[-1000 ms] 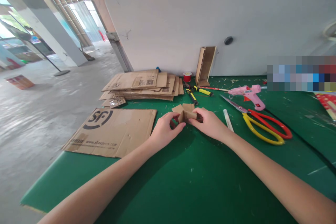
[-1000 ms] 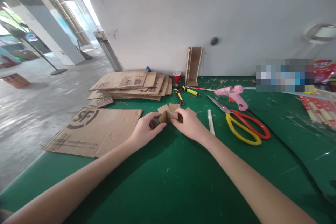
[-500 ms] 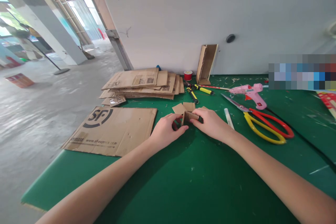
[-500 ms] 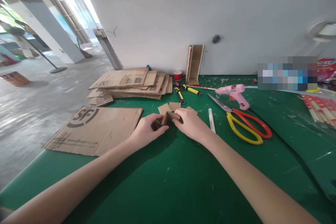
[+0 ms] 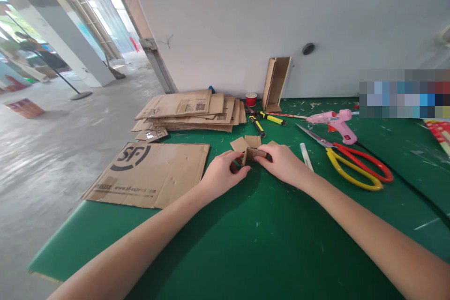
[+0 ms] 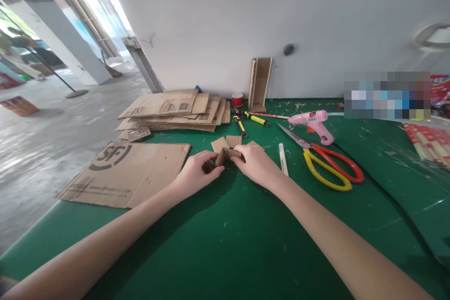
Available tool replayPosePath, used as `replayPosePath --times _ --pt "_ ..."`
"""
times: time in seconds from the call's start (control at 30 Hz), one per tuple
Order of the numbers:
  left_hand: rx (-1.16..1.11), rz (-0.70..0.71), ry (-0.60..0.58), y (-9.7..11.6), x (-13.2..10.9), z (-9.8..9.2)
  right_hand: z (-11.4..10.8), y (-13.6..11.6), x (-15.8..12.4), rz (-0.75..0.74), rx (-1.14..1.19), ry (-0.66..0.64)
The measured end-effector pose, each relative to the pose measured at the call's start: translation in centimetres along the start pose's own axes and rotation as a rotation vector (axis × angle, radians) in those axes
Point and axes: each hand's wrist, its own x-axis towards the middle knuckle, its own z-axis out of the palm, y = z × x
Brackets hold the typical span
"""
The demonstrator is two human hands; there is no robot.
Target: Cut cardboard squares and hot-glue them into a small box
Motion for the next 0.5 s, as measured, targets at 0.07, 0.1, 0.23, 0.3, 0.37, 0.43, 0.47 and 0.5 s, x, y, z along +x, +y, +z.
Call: replayPosePath --times 0.07,0.1,0.23,0.3,0.37,0.43,0.47,0.5 --pt "0.003 0.004 0.004 0.00 0.03 0.01 0.10 0.03 -0.04 0.003 0.007 0.013" --pt "0.002 0.005 0.004 0.01 0.04 0.02 0.16 0.06 -0.06 0.000 0.012 0.019" --pt "0.003 0.007 -0.001 0.11 0.12 0.06 0.35 0.14 -0.07 -0.014 0.023 0.042" --pt "-0.005 0.008 -0.003 0.16 0.17 0.07 0.40 0.17 -0.05 -0.014 0.025 0.048" --pt "-0.019 0.009 0.000 0.20 0.23 0.07 0.44 0.20 -0.02 -0.017 0.031 0.047" --pt "-0.032 0.012 -0.001 0.22 0.29 0.07 0.49 0.25 0.01 -0.021 0.037 0.048" --pt "-0.036 0.013 -0.004 0.22 0.32 0.07 0.51 0.28 0.02 -0.022 0.037 0.049" --pt "-0.035 0.014 -0.006 0.22 0.34 0.08 0.53 0.32 0.02 -0.022 0.037 0.051"
